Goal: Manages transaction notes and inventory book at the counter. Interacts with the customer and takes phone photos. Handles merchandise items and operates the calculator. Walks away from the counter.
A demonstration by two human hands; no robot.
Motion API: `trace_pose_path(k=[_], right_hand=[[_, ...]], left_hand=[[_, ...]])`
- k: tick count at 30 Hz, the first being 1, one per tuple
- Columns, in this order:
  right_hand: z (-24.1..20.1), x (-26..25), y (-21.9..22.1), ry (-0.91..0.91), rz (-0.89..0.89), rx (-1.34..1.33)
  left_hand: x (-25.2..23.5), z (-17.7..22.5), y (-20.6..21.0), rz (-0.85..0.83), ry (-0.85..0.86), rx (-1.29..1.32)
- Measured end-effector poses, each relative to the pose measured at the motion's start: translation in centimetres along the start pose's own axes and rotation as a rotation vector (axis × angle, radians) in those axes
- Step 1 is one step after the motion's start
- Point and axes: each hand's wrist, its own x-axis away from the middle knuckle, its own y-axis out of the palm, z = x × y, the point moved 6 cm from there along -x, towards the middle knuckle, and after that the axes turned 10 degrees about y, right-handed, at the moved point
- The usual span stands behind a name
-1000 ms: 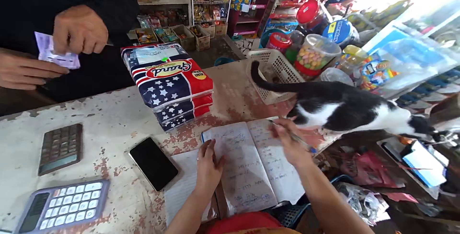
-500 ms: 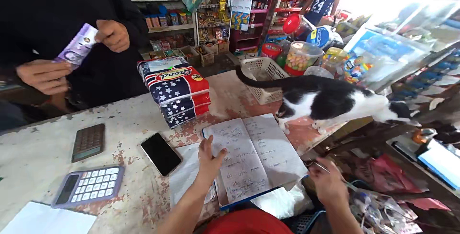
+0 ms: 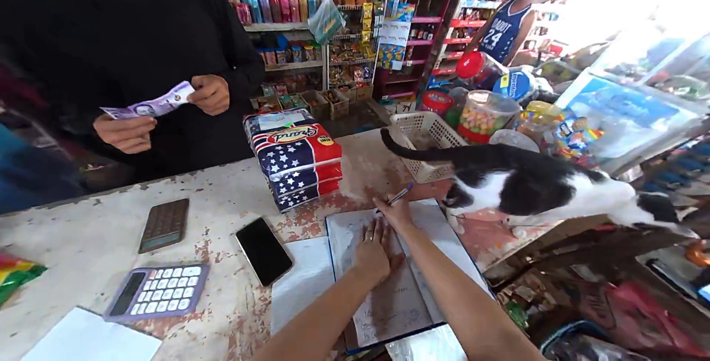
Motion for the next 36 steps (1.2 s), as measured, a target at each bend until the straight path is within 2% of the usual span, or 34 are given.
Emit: trace_pose_path(k=[6,9,15,27,31,33,35,36], right_hand=[[0.4,-0.1,0.6,-0.019,-0.009,0.033],[0.5,0.0,0.8,-0.006,-0.027,0.131],[0.1,0.1,1.0,-0.010,-0.026,0.229],[-0.3,0.2,1.0,-0.034,-0.050,0.239],[0.3,-0.1,0.6,-0.017,0.008,0.195],[1.6,1.3,-0.4,-0.025,-0.006,0.221],[0.4,1.8,0.6,-0.094,-0.029,0.124],[0.1,2.0,0.8,-0.073,-0.030,0.112]], left_hand=[[0.3,0.1,-0.3,0.048,-0.001,0.004],[0.4,0.1,-0.1,0.070,-0.008,0.006],[0.5,0.1,-0.2,0.051,-0.018,-0.011],[0.6,0.0,-0.2,0.086,-0.010,-0.012],[0.4,0.3,0.0,0.089,-0.002,-0.006],[1.2,1.7,-0.3,0.203,0.017,0.072],[2.8,1.6,-1.8,0.353,0.018,0.139],[2.9,1.2,-1.5,0.410,0.019,0.139]])
